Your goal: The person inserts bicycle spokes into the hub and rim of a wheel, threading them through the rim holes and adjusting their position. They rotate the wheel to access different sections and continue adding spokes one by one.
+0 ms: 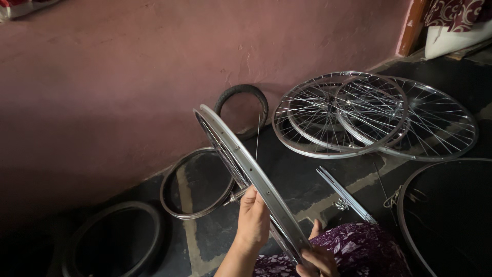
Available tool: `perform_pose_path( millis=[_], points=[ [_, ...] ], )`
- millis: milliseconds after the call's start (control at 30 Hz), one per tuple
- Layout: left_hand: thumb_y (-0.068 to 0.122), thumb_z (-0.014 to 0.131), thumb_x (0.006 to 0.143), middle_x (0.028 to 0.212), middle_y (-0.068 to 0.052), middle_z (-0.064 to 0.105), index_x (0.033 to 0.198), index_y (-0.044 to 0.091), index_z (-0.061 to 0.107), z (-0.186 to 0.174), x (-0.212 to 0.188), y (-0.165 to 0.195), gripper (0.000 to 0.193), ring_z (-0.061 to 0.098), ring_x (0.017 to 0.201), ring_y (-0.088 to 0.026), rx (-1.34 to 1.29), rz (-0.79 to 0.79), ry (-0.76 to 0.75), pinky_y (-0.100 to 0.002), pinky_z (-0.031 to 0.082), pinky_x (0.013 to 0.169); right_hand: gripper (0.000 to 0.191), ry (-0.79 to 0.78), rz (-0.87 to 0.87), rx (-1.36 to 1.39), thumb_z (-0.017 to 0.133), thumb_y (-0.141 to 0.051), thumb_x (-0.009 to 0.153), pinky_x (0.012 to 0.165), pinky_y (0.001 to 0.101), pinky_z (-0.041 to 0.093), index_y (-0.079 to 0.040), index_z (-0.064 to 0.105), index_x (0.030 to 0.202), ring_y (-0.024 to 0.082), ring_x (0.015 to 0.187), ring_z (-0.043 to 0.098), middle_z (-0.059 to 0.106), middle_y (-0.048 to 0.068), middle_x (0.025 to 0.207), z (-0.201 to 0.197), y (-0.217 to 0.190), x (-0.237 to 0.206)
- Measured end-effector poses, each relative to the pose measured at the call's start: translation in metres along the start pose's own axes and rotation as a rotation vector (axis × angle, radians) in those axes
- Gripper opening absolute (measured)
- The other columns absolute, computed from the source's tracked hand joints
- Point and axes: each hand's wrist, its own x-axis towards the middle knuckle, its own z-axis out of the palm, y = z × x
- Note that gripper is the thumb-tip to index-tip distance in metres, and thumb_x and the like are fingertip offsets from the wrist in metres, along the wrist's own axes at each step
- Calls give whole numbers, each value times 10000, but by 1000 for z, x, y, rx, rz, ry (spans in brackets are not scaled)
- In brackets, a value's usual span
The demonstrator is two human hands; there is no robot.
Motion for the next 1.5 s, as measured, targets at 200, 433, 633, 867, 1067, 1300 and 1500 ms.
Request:
perform_pose_path(
  millis=[200,433,633,867,1067,1300,1500],
  points=[
    [188,709,965,853,8,675,968,59,700,-3,2,-7,129,614,784,-95,-71,0,14,-273,509,734,230,22,25,-10,554,-245,1072,1236,750,287,-276,631,1286,162,1177,697,609,-21,1265,2,12,-20],
    [155,743,934,840,1,689,960,68,695,2,-4,-4,103,635,774,-110,-140,-75,74,-290,533,736,229,11,54,30,631,-240,1023,1163,724,325,-236,637,1253,180,1111,709,678,13,1221,-1,26,-32],
    [205,688,974,862,18,662,1023,89,661,5,-1,3,129,619,786,-90,-127,-77,65,-283,516,738,232,2,17,-9,612,-220,1038,1172,738,254,-226,621,1270,205,1155,690,662,35,1257,0,19,-25],
    [247,656,1040,872,3,668,1012,68,662,3,2,8,182,609,811,-100,-90,-138,-41,-287,509,764,235,-15,19,-23,590,-198,1056,1182,755,170,-215,603,1290,234,1207,668,645,61,1299,-1,14,-17],
    [208,689,984,885,15,673,1013,88,681,-2,2,8,124,617,824,-98,-81,-108,-73,-288,507,791,238,-27,26,-36,572,-179,1071,1191,770,99,-205,587,1307,258,1251,648,630,83,1335,0,14,-16],
    [256,672,969,993,-6,676,1188,67,698,10,10,25,290,607,901,-111,-33,-99,47,-303,502,831,242,-40,88,-122,550,-156,1088,1201,786,15,-193,568,1327,287,1302,626,612,110,1377,6,4,1],
    [335,623,918,1431,-80,602,1512,95,476,21,-3,64,658,586,1272,-139,108,49,178,-292,459,1055,238,-348,6,-112,532,-173,1113,1224,757,21,-170,559,1350,328,1366,587,591,144,1426,25,-11,21]
  ],
)
